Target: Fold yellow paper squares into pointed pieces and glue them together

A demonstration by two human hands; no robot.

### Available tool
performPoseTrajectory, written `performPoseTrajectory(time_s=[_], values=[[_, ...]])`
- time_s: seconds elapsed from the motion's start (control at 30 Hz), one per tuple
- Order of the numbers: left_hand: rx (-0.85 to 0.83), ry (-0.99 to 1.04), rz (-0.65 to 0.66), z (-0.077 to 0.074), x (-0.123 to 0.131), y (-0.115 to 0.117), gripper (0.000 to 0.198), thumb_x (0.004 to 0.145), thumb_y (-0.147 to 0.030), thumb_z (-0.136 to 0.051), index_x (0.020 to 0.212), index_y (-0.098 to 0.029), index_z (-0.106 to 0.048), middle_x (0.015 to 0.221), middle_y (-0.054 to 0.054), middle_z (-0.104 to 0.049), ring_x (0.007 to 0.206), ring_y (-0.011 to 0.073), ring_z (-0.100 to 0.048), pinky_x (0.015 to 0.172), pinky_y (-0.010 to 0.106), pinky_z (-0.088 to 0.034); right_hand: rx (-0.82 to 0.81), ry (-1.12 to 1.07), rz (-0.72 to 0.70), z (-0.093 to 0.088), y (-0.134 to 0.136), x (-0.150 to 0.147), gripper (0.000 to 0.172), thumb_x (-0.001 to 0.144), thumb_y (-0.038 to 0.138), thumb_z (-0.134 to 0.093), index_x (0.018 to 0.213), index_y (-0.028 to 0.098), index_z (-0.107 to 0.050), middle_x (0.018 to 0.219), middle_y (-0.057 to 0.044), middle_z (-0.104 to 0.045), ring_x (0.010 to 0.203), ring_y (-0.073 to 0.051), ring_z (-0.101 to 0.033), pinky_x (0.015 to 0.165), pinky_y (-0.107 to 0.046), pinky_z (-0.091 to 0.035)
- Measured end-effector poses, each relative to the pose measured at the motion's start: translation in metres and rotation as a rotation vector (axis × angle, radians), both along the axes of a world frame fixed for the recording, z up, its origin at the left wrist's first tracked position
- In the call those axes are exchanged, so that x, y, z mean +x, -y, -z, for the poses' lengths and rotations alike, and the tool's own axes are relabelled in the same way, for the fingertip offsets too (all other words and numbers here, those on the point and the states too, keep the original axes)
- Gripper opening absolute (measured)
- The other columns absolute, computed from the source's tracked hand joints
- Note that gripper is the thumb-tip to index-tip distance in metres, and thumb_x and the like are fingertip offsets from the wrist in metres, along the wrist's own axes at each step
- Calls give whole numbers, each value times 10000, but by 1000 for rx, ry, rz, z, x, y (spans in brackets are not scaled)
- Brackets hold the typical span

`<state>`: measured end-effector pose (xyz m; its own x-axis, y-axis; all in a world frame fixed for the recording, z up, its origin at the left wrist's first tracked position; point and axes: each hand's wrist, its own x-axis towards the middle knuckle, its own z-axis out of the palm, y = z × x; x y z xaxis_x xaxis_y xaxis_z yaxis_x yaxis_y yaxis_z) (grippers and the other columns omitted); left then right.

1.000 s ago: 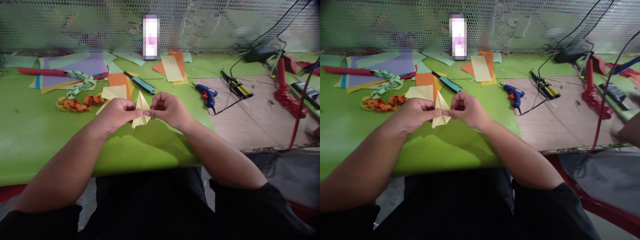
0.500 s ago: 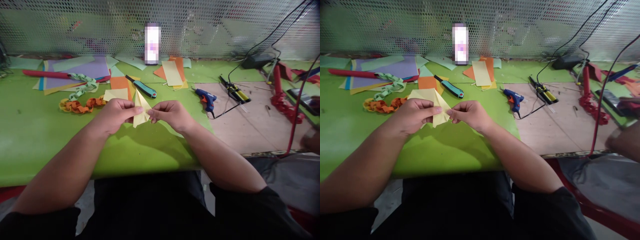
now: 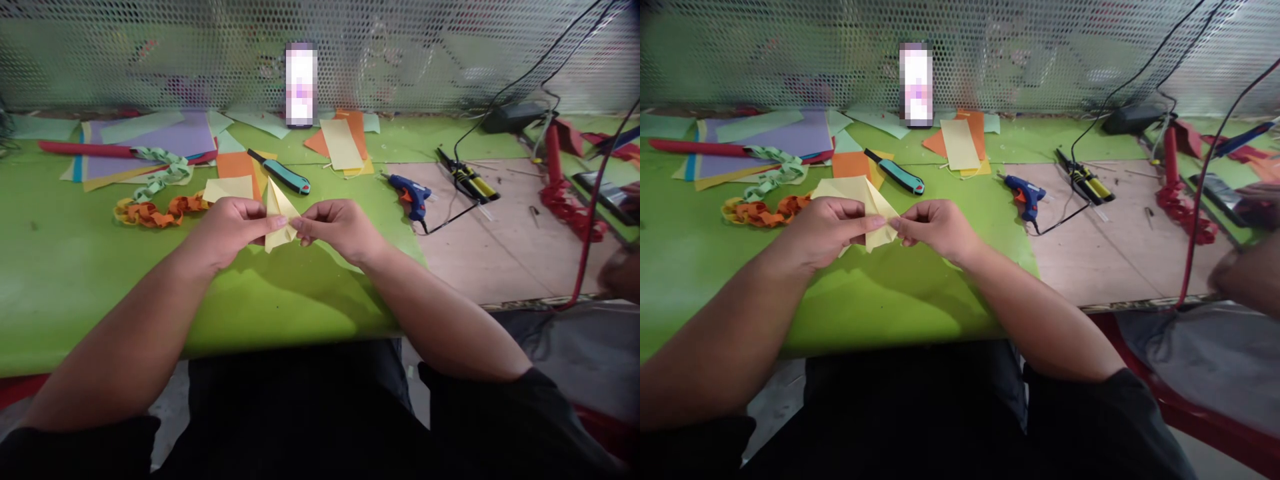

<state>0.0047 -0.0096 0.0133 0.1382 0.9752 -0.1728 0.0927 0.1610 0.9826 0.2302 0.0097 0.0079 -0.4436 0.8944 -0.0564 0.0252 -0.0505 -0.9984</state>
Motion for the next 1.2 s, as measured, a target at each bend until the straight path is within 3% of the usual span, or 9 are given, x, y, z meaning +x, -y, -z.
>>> performPoseTrajectory(time_s=[0.2,0.4,0.6,0.9,1.1,1.2], values=[[43,-42,-64,1,3,2,244,713,-407,-946,826,-217,-843,737,60,-788,707,251,-762,593,329,-595,35,34,17,2,1,-1,478,763,632,-893,779,175,-752,691,-39,-742,610,-139,-644,589,-279,-538],[73,-57,-47,2,2,2,234,763,-433,-905,848,-222,-852,817,73,-812,667,196,-735,577,286,-567,95,24,15,2,3,-2,490,821,656,-839,809,179,-727,714,-34,-737,645,-141,-663,637,-280,-546],[8,68,-34,-1,3,1,248,729,-412,-925,846,-209,-847,843,81,-813,721,213,-756,627,310,-610,98,48,-120,-2,3,1,522,828,701,-806,806,185,-733,767,-52,-760,711,-162,-692,681,-294,-565],[11,132,-65,-3,8,2,252,732,-409,-923,846,-201,-838,833,73,-805,701,202,-743,613,307,-601,265,138,-10,-2,7,-1,524,872,707,-761,766,197,-701,717,-44,-729,654,-153,-624,578,-276,-467],[58,163,-82,-1,10,2,280,745,-426,-918,807,-173,-814,798,73,-796,686,192,-734,608,301,-595,222,78,-111,-2,6,0,555,885,744,-716,854,190,-743,785,-52,-759,716,-172,-680,661,-296,-521],[58,183,-94,-2,10,3,296,751,-443,-918,807,-174,-809,812,71,-797,687,186,-730,625,308,-611,239,97,-83,-2,7,-1,552,892,739,-711,829,191,-723,750,-45,-741,664,-156,-641,616,-285,-483]])
